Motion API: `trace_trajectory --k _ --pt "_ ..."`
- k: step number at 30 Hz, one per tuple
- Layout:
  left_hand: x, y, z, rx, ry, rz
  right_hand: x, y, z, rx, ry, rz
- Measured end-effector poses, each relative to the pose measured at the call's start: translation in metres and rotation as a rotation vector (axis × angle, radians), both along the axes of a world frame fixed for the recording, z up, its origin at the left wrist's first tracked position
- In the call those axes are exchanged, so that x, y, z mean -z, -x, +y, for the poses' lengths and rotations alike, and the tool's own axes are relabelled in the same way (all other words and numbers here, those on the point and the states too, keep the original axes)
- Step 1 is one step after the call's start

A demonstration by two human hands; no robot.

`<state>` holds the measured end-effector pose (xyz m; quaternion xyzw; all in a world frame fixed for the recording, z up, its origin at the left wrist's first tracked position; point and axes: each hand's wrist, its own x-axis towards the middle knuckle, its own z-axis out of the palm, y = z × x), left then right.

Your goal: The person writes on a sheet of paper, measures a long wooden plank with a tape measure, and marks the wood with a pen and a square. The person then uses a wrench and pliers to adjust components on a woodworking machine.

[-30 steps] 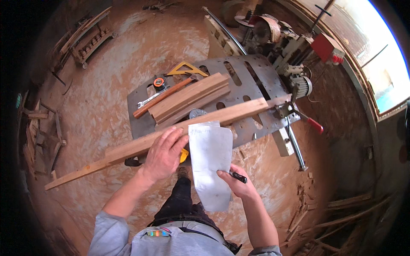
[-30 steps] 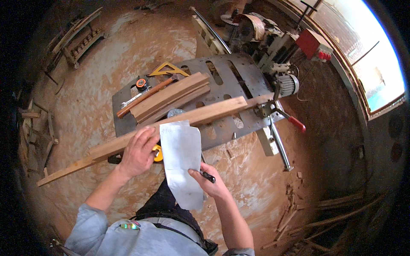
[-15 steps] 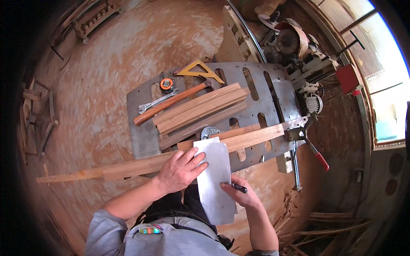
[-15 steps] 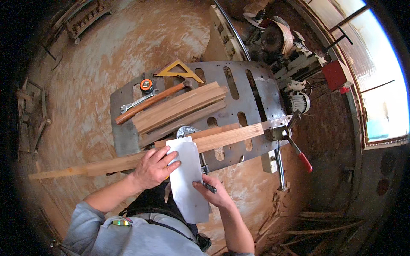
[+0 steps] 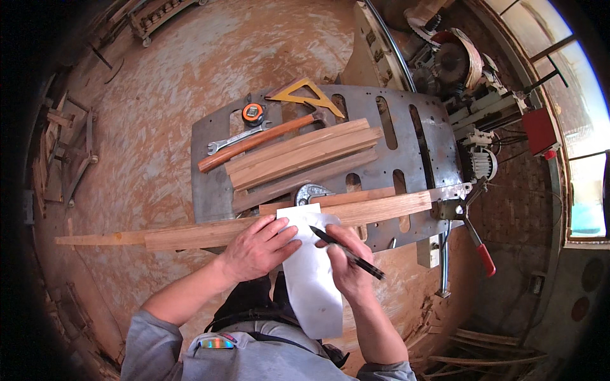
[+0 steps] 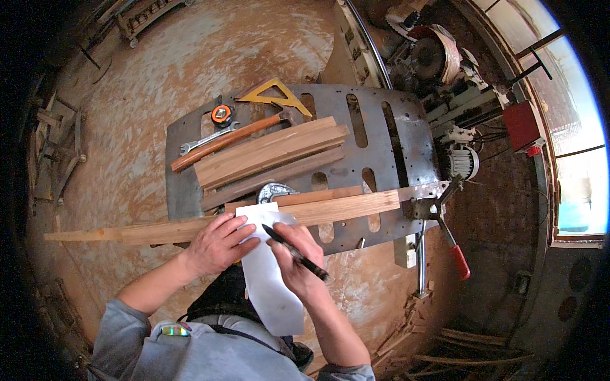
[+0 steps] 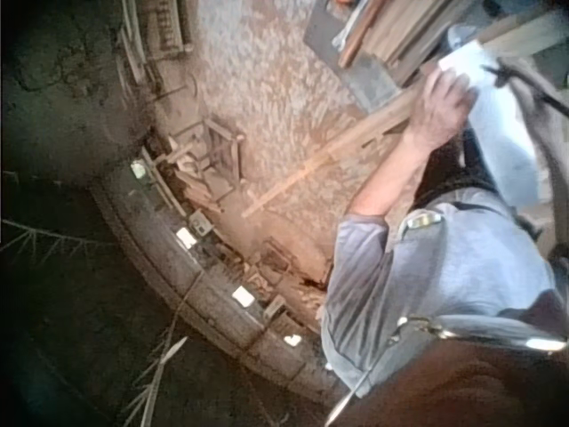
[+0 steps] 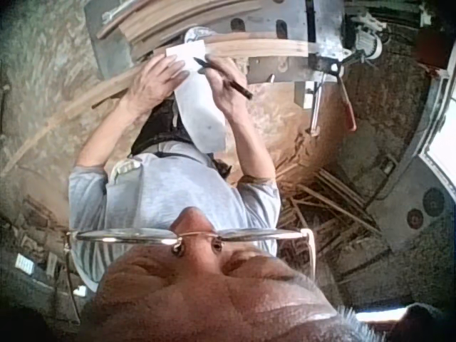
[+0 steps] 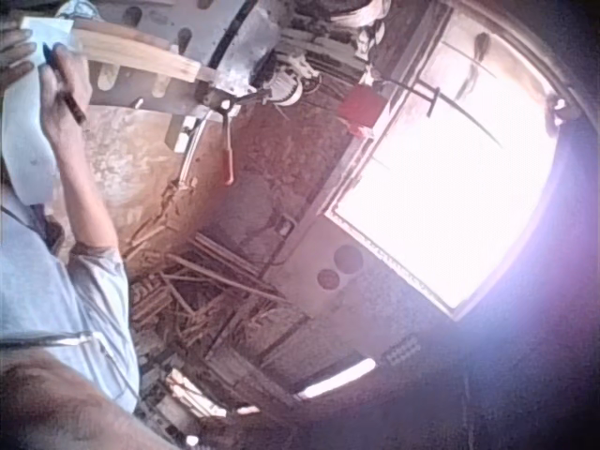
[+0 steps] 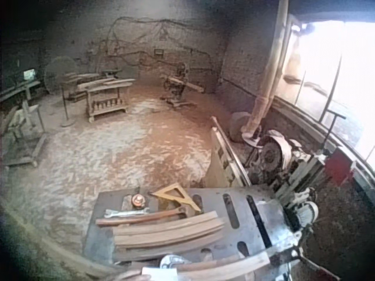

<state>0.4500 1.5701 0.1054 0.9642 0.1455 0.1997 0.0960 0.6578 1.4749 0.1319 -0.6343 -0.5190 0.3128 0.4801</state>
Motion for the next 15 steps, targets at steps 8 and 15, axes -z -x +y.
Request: trace_trajectory --k 8,15 --pt "0.000 0.006 0.001 -0.014 0.041 -0.033 0.040 0.009 0.022 0.143 -0.053 0.064" --pt "0.006 0.016 0.001 0.048 0.080 -0.060 0.025 0.016 0.015 0.050 -0.040 -0.112"
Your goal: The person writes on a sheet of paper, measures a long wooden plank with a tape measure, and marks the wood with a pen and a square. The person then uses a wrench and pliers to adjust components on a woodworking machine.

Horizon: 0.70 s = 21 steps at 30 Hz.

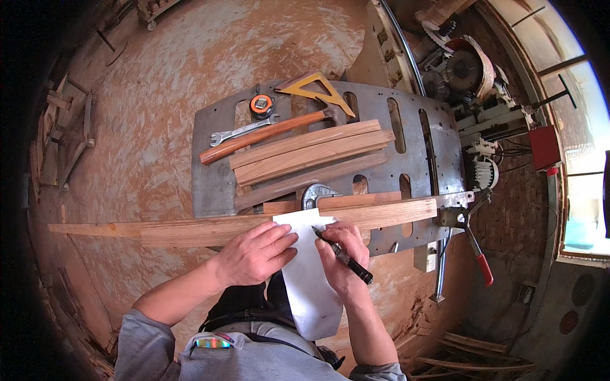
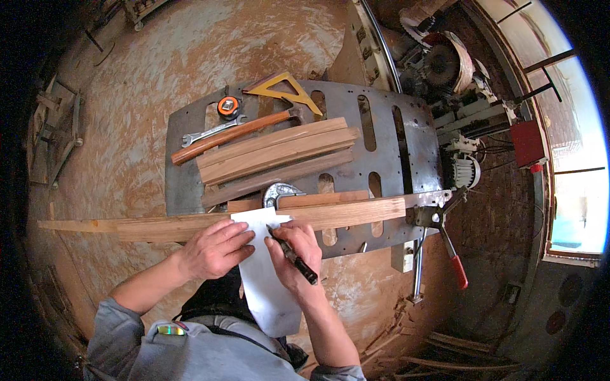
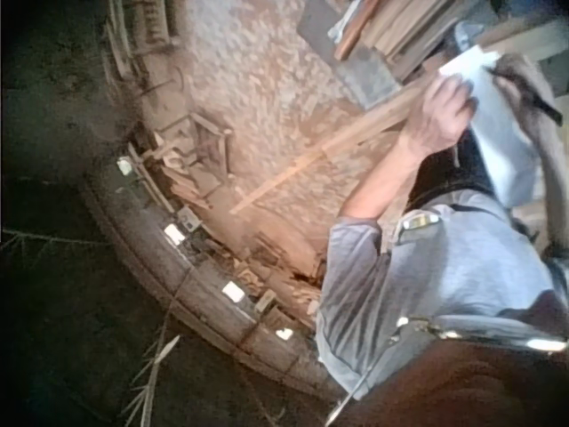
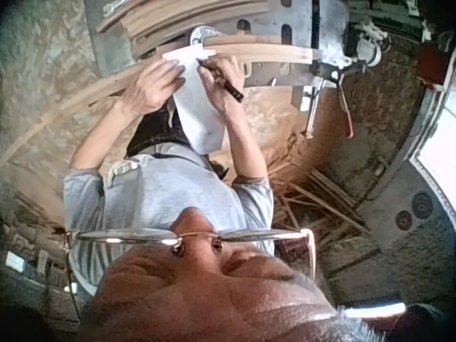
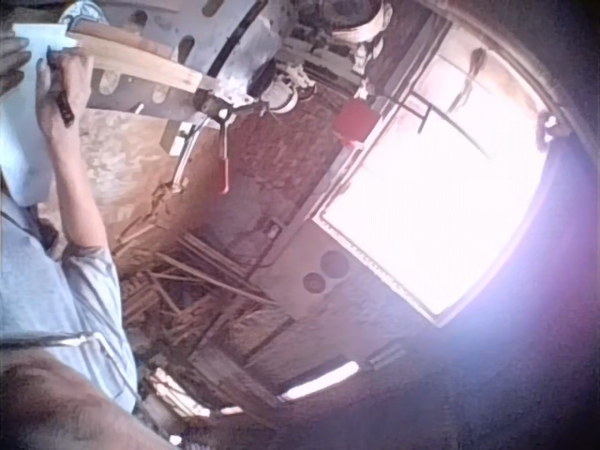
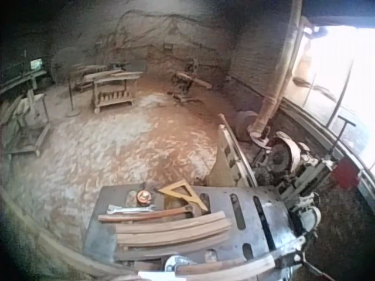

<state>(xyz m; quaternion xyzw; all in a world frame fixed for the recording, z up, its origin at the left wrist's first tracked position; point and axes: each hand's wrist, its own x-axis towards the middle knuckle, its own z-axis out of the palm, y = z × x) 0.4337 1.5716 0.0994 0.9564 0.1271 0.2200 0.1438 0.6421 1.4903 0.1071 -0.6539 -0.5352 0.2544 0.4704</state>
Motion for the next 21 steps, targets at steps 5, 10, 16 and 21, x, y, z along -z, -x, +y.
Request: trace_trajectory --k 5,10,16,21 --pt "0.0019 0.0024 0.0006 0.006 0.000 0.013 0.0058 0.0028 0.0011 0.004 -0.009 0.006" --pt "-0.0006 0.0007 0.0005 -0.012 -0.015 0.076 0.0097 0.0014 0.0011 -0.033 -0.014 -0.044" --pt "0.0036 0.0033 0.0009 -0.010 -0.042 0.078 0.0106 0.0060 0.0010 0.009 -0.010 -0.049" --pt "0.0049 0.0045 0.0022 -0.008 -0.028 0.040 0.0073 0.0068 0.0027 0.012 0.009 -0.059"
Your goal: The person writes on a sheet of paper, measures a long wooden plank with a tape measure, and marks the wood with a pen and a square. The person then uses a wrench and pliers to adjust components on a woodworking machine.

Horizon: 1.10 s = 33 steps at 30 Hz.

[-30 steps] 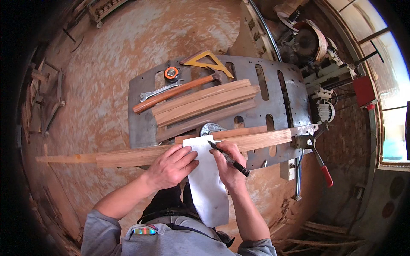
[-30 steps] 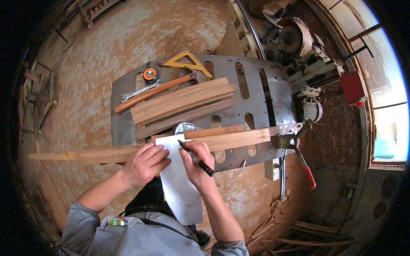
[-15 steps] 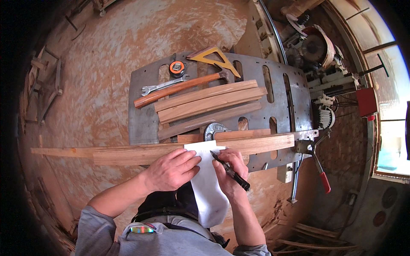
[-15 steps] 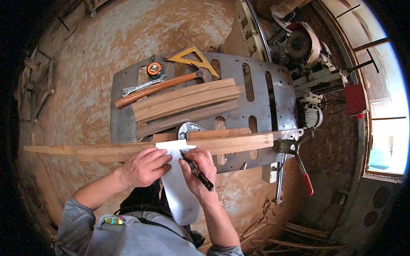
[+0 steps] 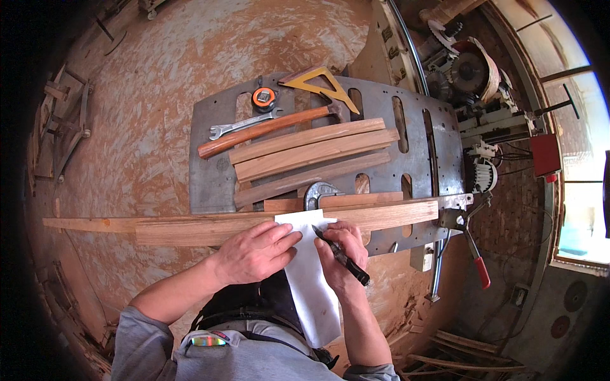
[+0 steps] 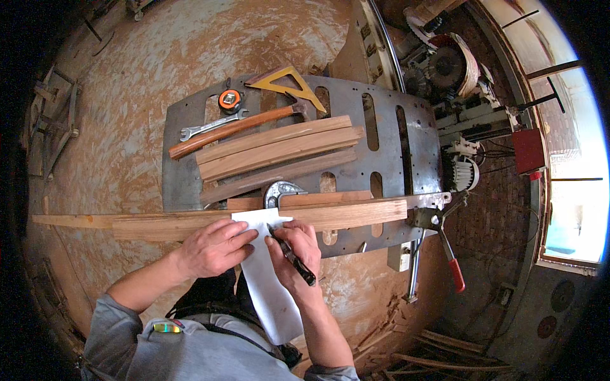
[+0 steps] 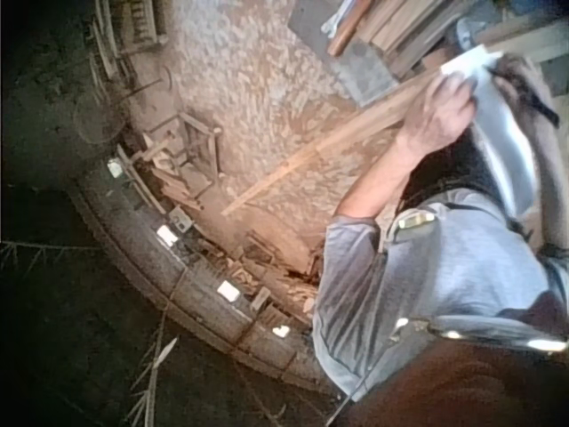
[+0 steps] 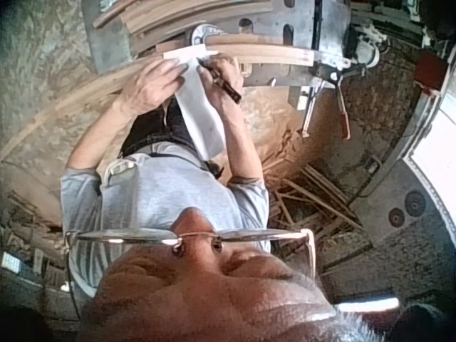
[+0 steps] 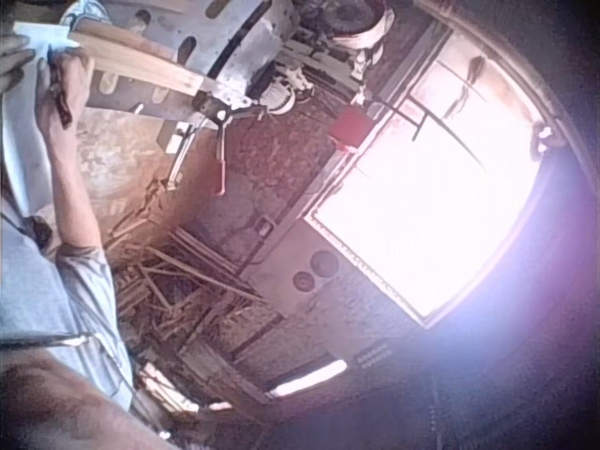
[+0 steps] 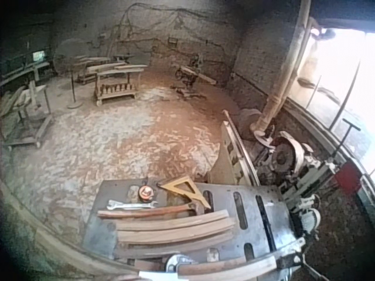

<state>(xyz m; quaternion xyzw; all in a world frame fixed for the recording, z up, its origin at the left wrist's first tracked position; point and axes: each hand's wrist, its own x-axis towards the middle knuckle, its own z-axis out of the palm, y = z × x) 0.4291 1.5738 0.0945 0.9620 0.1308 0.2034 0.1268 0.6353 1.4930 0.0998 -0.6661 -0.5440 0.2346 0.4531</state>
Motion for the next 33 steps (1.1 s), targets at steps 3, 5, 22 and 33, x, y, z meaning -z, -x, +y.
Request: trace_trajectory --k 3,5,22,33 --pt "-0.001 0.000 -0.001 -0.015 0.013 -0.034 -0.004 -0.002 0.000 -0.016 -0.013 -0.005" --pt "-0.002 0.000 -0.001 -0.030 0.017 -0.049 -0.007 -0.001 0.000 -0.037 -0.031 0.000" --pt "-0.004 -0.001 0.000 -0.089 0.053 -0.094 0.001 0.011 0.002 -0.079 -0.006 0.001" --pt "-0.003 0.000 0.001 -0.090 0.047 -0.101 -0.002 0.015 0.004 -0.066 0.031 -0.011"
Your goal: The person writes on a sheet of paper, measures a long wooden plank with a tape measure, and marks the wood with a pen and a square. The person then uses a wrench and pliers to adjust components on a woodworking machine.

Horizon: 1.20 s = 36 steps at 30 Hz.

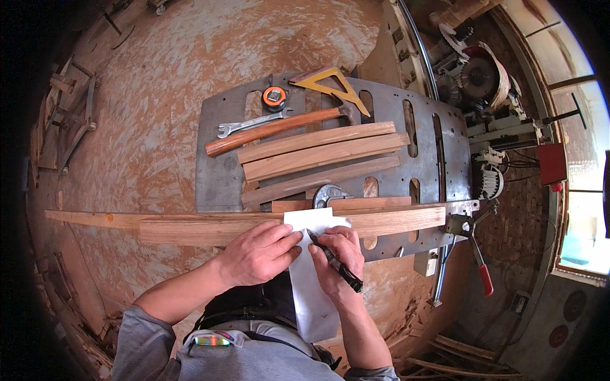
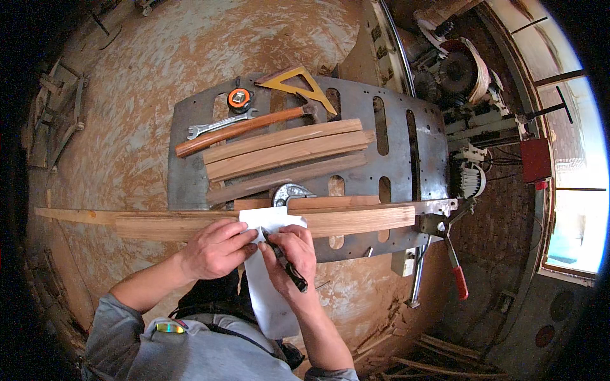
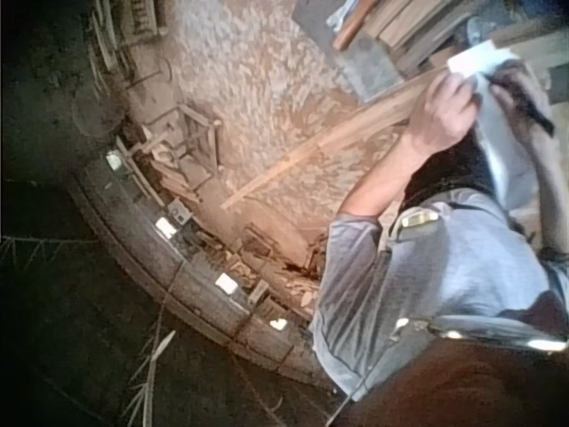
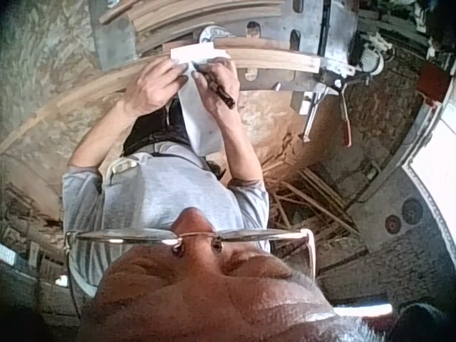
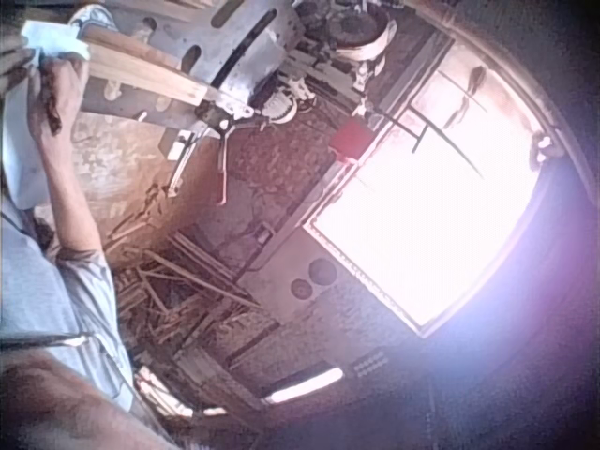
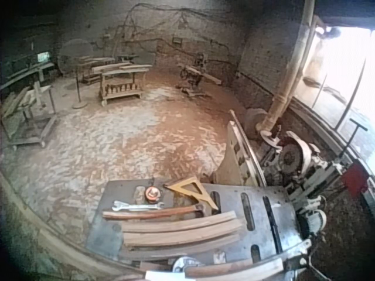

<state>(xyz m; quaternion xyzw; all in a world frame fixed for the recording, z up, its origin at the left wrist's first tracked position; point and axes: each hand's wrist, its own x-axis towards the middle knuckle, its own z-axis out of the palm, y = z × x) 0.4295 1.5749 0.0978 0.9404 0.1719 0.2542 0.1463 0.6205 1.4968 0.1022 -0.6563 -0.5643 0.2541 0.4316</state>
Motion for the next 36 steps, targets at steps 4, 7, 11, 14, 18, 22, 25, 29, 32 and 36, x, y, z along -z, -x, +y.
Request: trace_trajectory --k 4,7,11,14,18,22,25,29,32,36 --pt "-0.0006 -0.0006 0.0000 0.001 0.004 -0.004 -0.0018 0.0007 0.0010 0.000 0.007 0.005" --pt "0.0012 -0.0004 -0.0003 0.000 0.006 -0.009 -0.0005 0.0002 0.0012 -0.011 -0.004 -0.005" --pt "0.0005 -0.0001 -0.0006 -0.005 0.011 -0.006 0.0004 -0.0011 0.0001 -0.049 0.009 -0.008" --pt "0.0021 -0.0002 -0.0004 0.001 0.017 -0.009 -0.0021 0.0002 0.0010 -0.024 0.020 0.015" --pt "0.0017 0.0004 -0.0006 0.004 0.008 -0.003 0.0016 -0.0020 -0.0007 -0.034 0.012 0.007" --pt "0.0018 0.0003 -0.0002 0.003 0.005 0.000 0.0021 -0.0011 -0.0019 0.027 0.027 0.039" --pt "0.0036 0.0006 -0.0008 -0.003 0.010 -0.004 -0.0003 -0.0001 0.0001 0.012 0.013 0.028" --pt "0.0022 -0.0002 -0.0009 -0.004 0.027 -0.005 0.0001 0.0000 0.0005 0.007 0.011 0.020" --pt "0.0028 -0.0003 -0.0011 -0.006 0.013 -0.008 0.0026 -0.0016 -0.0009 -0.017 -0.002 0.012" --pt "0.0042 -0.0002 -0.0015 -0.008 0.012 -0.010 0.0008 -0.0032 -0.0012 -0.030 -0.006 0.008"
